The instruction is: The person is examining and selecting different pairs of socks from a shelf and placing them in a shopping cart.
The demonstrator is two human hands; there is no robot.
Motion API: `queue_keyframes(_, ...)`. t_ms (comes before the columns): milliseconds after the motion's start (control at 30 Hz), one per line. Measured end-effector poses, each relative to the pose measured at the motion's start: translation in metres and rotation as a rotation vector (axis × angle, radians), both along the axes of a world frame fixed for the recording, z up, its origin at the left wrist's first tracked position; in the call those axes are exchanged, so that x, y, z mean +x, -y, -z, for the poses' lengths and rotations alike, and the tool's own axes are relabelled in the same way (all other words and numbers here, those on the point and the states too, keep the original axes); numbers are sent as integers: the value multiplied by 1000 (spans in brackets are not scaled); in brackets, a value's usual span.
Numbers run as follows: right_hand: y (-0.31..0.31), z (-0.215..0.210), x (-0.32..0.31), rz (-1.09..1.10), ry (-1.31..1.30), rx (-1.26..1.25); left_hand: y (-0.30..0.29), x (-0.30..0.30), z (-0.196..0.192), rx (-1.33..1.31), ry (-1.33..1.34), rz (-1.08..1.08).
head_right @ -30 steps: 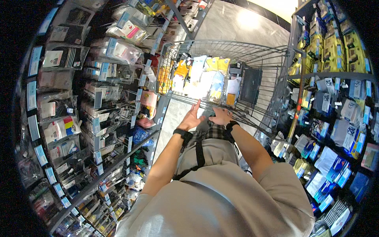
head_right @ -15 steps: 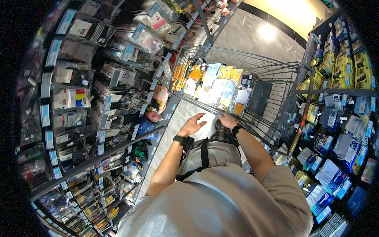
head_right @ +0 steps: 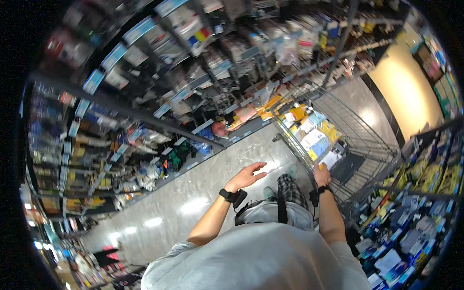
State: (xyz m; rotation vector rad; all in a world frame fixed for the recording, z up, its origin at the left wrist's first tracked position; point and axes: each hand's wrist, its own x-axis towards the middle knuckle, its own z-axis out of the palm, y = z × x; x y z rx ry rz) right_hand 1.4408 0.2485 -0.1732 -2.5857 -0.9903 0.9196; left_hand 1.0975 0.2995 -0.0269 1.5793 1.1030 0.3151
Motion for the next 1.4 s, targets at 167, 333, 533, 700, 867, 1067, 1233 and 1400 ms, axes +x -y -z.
queue_keyframes(167, 42, -25, 15, -116, 196, -93, 40, -51, -4, -12, -84, -102)
queue_keyframes(333, 79, -17, 31, -109, 244, 38, 51, -64, -2, -52, 16, -135)
queue_keyframes(533, 78, -30, 32, -144, 257, 21, 51, -66, 8, -3, 26, -129)
queue_keyframes(700, 72, -36, 32, -176, 240, -128, 42, -66, 17, -7, 59, -159)
queue_keyframes(867, 68, -10, 69, -172, 145, -20, 22, -52, -4, 19, 43, -122)
queue_keyframes(1067, 22, 7, 138, -44, -439, -271, -2, -38, 4, 14, 28, -180)
queue_keyframes(1233, 13, 21, 173, -203, -427, -552, -32, -16, 4, -15, -80, -192)
queue_keyframes(1400, -35, 46, 192, -558, -333, -675, -78, 19, 8, -26, -86, -168)
